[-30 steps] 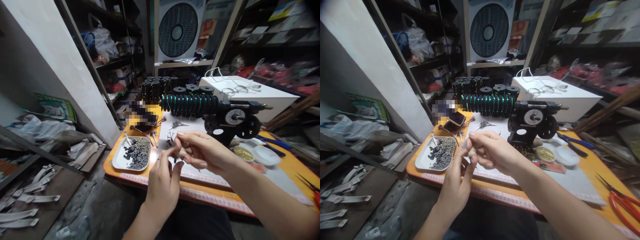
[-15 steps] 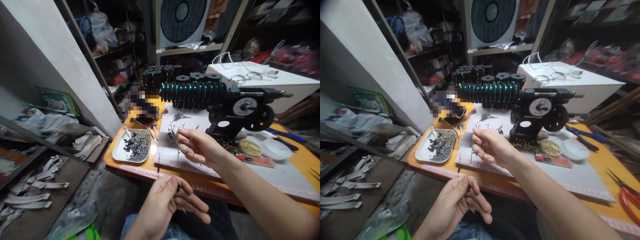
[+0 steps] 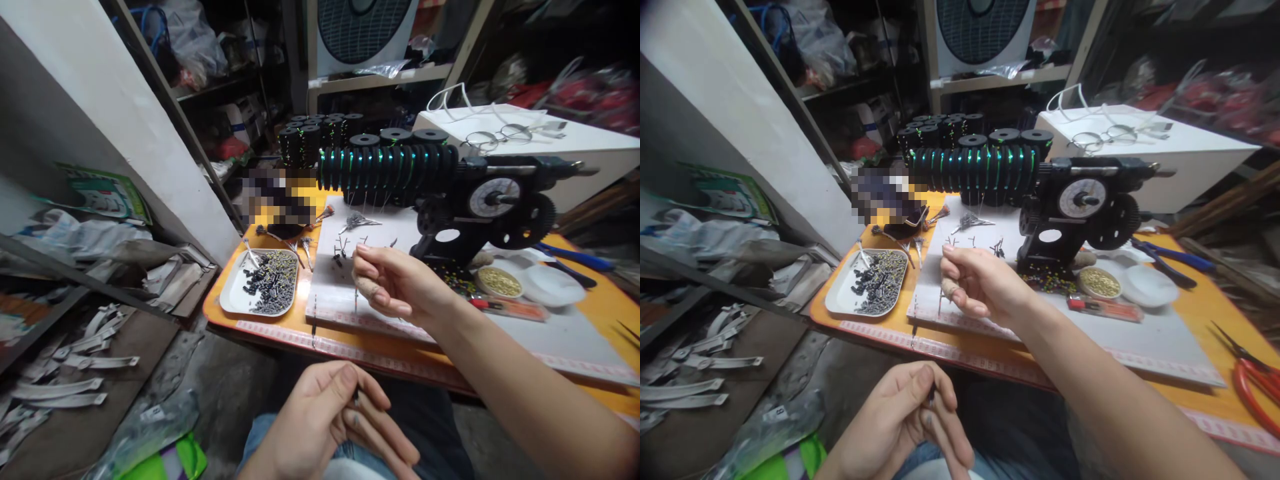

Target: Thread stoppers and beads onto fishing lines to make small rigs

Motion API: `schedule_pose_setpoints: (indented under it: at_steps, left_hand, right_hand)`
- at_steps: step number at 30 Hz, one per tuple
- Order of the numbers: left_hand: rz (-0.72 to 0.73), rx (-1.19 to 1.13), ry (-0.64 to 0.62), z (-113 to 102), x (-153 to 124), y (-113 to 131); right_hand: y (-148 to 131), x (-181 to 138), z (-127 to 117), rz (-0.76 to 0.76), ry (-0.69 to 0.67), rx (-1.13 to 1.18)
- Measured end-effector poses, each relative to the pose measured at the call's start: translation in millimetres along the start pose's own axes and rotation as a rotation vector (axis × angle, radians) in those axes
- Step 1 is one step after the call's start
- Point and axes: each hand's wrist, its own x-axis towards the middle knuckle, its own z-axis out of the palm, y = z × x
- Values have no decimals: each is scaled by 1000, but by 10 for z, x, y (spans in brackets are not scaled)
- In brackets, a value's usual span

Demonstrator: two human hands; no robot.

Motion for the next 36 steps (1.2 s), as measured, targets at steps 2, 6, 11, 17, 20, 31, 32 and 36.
schedule_pose_setpoints:
  at_steps: [2,6,11,17,20,31,32,36]
  left_hand:
    - [0,-11,-2,-5,-10,-10]
    - [5,74,32,33,-30,42]
    - [249,481,121,105,83,268]
    - [289,577,228,183,380,519]
    - [296,727,272,260,429,581]
    - [351,673,242,215,442,481]
    - [354,606,238,191,433,442]
    - [339,413,217,103,383,259]
  right_hand:
    - [0,-5,-1,-1,-3,-3]
    - [-14,-32,28,-13,0,-25]
    - [-56,-100,107,-72,18,-104]
    - [-76,-146,99,-116,28,-279]
    - [-76,-155,70,-94,37,-305]
    - [-31,-83,138,80,4,54]
    - [-15,-68,151,80,14,60]
    - [7,-37,170,50,76,69]
